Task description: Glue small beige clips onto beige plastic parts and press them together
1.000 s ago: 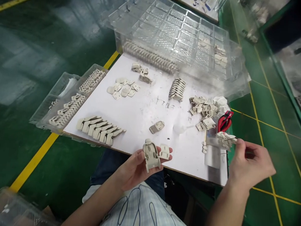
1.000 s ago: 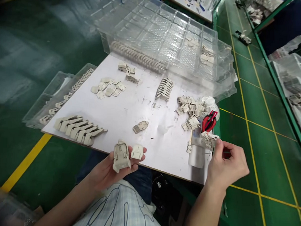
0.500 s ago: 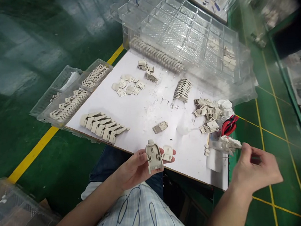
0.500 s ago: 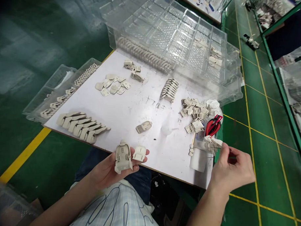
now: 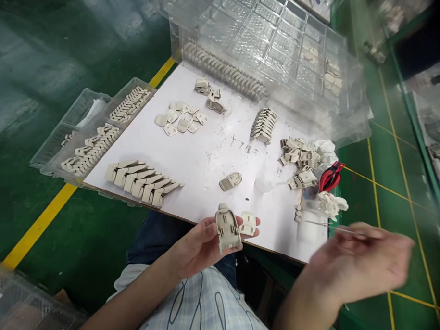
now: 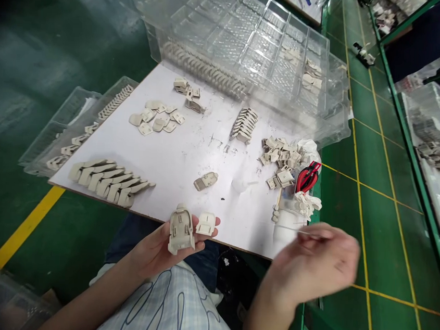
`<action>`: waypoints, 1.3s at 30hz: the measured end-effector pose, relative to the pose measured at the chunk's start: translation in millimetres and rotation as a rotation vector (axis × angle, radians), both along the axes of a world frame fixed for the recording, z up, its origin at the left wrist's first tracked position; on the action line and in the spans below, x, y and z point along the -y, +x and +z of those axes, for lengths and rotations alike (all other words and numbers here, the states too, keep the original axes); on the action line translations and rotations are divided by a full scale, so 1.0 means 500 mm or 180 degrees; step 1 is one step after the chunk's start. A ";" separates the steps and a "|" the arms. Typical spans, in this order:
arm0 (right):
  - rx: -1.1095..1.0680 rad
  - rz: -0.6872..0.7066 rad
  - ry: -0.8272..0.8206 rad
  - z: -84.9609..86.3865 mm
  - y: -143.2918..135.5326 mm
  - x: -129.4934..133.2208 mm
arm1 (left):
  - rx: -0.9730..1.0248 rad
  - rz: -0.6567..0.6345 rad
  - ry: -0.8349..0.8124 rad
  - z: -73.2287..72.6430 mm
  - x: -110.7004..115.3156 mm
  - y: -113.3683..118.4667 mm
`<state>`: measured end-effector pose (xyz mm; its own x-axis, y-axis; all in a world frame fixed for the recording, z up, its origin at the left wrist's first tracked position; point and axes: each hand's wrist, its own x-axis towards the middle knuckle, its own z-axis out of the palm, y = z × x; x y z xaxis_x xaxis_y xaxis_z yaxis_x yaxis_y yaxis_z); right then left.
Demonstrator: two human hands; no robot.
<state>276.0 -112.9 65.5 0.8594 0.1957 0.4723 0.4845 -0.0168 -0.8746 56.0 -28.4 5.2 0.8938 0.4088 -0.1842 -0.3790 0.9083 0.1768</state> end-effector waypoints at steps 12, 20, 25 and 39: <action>-0.0907 0.0808 0.0402 -0.045 -0.113 -0.081 | -0.0087 0.0076 0.0052 0.000 -0.001 0.005; -0.0864 0.1034 0.0350 -0.040 -0.124 -0.080 | 0.0036 0.0059 0.0082 0.003 -0.002 0.004; -0.0881 0.1012 0.0369 -0.042 -0.118 -0.074 | 0.0141 0.0059 0.0037 0.002 -0.004 0.004; 0.0075 -0.0628 0.0489 -0.024 0.019 -0.023 | -0.0205 0.0214 -0.0198 -0.014 -0.003 -0.012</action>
<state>285.6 -101.3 53.4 0.8623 -0.0504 0.5039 0.5053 0.0191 -0.8627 50.0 -26.9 -1.6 0.8503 0.4534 -0.2671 -0.4291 0.8912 0.1469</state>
